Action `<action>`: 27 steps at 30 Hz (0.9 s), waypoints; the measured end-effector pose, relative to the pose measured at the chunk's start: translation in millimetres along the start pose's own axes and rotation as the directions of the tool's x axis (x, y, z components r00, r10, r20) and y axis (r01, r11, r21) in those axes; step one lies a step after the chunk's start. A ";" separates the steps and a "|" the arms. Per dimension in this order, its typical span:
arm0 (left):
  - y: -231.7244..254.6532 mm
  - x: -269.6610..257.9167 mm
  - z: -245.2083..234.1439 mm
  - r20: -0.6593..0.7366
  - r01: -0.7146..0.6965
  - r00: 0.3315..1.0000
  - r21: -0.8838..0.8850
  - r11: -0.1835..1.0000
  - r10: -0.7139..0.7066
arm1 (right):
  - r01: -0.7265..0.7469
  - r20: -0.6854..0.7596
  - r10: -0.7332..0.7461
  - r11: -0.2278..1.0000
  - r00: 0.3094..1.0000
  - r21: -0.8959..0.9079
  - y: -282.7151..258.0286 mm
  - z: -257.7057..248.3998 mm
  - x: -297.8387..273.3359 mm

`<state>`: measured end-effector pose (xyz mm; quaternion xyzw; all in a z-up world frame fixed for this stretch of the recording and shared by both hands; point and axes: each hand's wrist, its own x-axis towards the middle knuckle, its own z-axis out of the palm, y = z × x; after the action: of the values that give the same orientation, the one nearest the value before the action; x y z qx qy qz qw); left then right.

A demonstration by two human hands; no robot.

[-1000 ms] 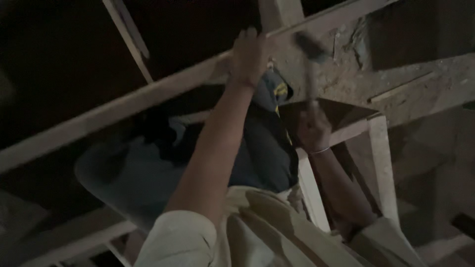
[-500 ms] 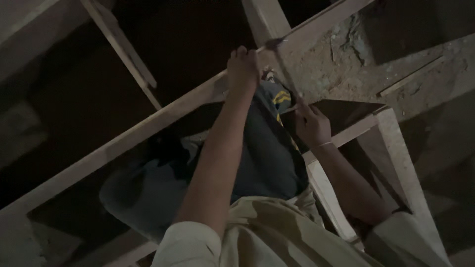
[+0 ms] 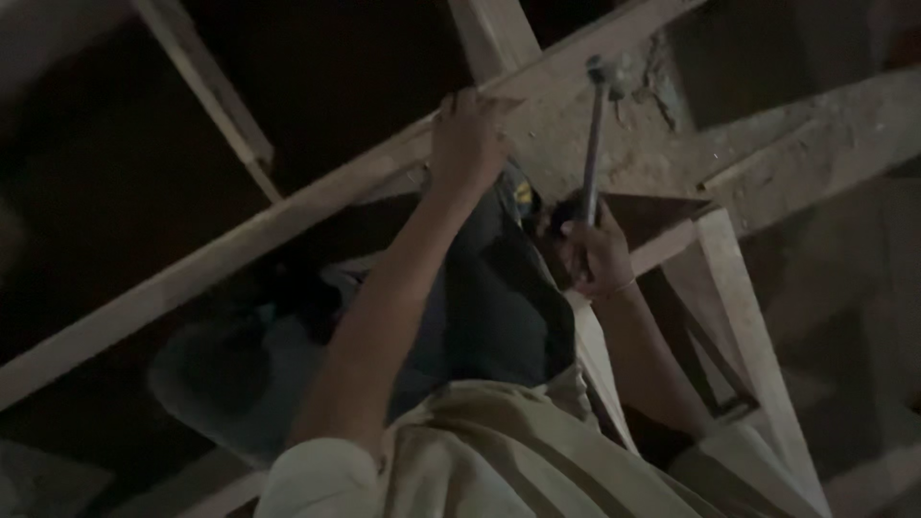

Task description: The person hammers nails into a wooden frame using a hammer. They repeatedly position nails and strike them to secure the frame components.

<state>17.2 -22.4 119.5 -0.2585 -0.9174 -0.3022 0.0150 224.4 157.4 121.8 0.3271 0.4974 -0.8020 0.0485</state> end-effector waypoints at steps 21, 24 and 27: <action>98.7 -38.8 -26.1 0.031 -0.122 0.978 -0.712 0.692 0.204 | 0.031 0.263 -0.212 0.828 0.941 0.560 -57.2 33.2 -22.8; 101.0 -32.2 -19.0 -0.044 -0.207 0.965 -0.729 0.652 0.258 | 0.013 0.202 -0.163 0.809 0.966 0.587 -57.2 26.2 -23.9; 107.2 -25.7 -13.1 -0.063 -0.282 0.943 -0.679 0.678 0.328 | 0.004 0.230 -0.194 0.773 0.954 0.634 -58.5 19.6 -20.4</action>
<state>89.6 31.6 184.1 -0.4044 -0.6868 -0.6010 -0.0596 207.4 165.3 184.0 0.1797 0.2068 -0.9611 -0.0355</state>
